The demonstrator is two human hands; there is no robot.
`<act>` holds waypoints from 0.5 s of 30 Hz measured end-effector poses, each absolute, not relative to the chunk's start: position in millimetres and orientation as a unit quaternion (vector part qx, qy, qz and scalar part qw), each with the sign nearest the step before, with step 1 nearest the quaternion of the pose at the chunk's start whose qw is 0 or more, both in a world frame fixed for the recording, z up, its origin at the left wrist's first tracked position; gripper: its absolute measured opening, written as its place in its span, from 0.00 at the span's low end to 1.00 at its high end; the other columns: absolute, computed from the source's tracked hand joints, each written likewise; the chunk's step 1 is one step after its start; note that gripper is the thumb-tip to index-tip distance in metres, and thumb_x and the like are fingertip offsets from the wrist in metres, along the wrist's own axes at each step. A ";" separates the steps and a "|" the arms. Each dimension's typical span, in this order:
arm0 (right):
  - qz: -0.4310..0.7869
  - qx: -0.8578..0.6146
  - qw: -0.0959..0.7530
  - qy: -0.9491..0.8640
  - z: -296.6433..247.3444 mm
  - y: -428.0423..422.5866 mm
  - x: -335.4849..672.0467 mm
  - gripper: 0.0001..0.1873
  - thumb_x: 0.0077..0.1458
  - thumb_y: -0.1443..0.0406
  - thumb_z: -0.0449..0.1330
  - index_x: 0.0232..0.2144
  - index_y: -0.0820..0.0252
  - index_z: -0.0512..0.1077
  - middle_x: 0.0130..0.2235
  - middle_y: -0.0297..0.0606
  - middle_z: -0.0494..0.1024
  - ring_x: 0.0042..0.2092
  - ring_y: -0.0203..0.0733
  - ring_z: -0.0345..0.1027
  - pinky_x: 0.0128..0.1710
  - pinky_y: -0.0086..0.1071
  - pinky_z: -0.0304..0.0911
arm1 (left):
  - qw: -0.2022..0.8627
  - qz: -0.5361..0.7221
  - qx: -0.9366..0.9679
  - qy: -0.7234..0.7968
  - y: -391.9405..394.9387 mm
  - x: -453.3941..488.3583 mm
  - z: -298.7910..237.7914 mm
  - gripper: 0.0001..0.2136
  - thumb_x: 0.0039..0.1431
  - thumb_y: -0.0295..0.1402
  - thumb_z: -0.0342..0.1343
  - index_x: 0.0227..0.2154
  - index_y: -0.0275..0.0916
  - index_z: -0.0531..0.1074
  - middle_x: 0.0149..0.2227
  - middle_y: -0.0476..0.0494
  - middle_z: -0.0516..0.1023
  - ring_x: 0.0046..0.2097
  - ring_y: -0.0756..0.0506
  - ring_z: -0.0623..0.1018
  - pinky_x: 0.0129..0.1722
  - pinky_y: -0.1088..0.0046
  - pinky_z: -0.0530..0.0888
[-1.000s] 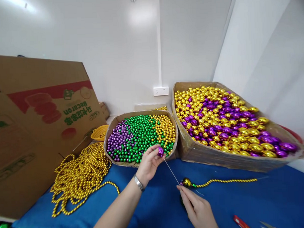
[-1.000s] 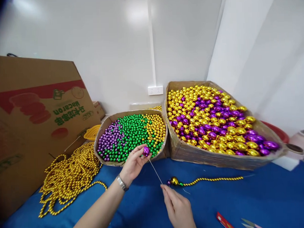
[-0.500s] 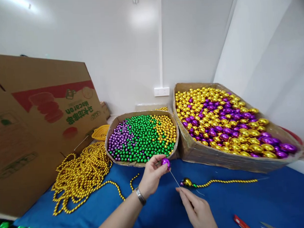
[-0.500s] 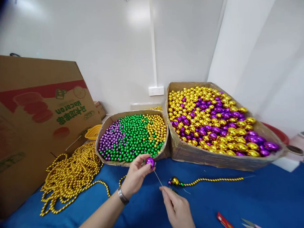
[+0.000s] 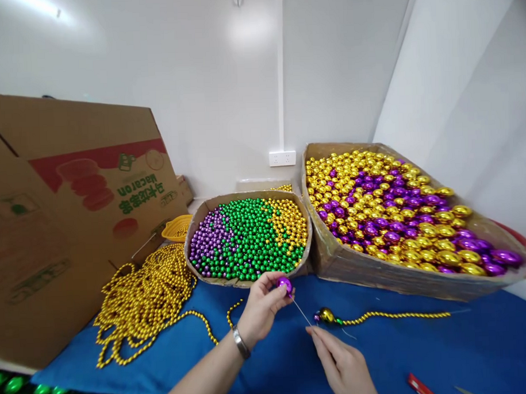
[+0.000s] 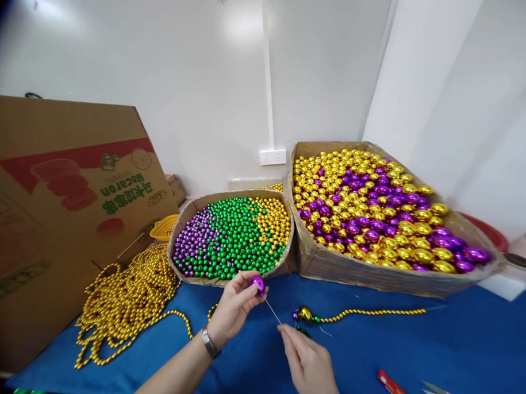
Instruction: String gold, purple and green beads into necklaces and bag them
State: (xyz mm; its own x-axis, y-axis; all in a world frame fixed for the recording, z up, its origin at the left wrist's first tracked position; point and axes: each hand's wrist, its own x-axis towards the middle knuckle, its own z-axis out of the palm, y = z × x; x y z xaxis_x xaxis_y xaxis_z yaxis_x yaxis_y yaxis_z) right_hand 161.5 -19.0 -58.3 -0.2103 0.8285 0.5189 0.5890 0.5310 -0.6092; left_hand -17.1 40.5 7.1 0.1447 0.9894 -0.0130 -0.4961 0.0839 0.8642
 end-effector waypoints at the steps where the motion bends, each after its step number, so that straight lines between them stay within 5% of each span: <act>1: 0.135 -0.462 0.427 -0.765 -58.7 -19.1 161.3 0.15 0.62 0.64 0.48 0.42 0.59 0.73 0.40 0.39 0.80 0.40 0.39 0.75 0.40 0.25 0.70 | 0.639 0.569 0.392 0.337 39.9 -16.9 7.1 0.15 0.46 0.29 0.65 0.39 0.36 0.71 0.36 0.44 0.73 0.37 0.47 0.75 0.39 0.68 0.73; 10: 0.176 -0.461 0.421 -0.761 -53.1 -19.7 162.6 0.15 0.62 0.63 0.49 0.42 0.59 0.73 0.41 0.39 0.80 0.41 0.38 0.75 0.42 0.24 0.69 | 0.672 0.558 0.369 0.317 36.2 -18.1 12.4 0.14 0.48 0.29 0.63 0.39 0.37 0.71 0.38 0.44 0.71 0.40 0.45 0.75 0.39 0.67 0.74; 15: 0.171 -0.476 0.417 -0.755 -53.5 -20.3 161.4 0.15 0.62 0.63 0.48 0.41 0.59 0.74 0.39 0.38 0.80 0.39 0.37 0.76 0.39 0.22 0.69 | 0.608 0.578 0.434 0.329 34.1 -16.1 8.6 0.16 0.46 0.27 0.65 0.39 0.37 0.71 0.35 0.46 0.73 0.37 0.49 0.74 0.40 0.70 0.73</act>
State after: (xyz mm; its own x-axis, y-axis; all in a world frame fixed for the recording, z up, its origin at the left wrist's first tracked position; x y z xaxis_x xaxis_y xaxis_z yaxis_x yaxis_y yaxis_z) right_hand 161.4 -20.3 -53.5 -0.1979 0.8619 0.4668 0.5760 0.4876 -0.6561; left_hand -16.1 34.1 8.6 0.1140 0.9883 0.1011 -0.4171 -0.0448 0.9078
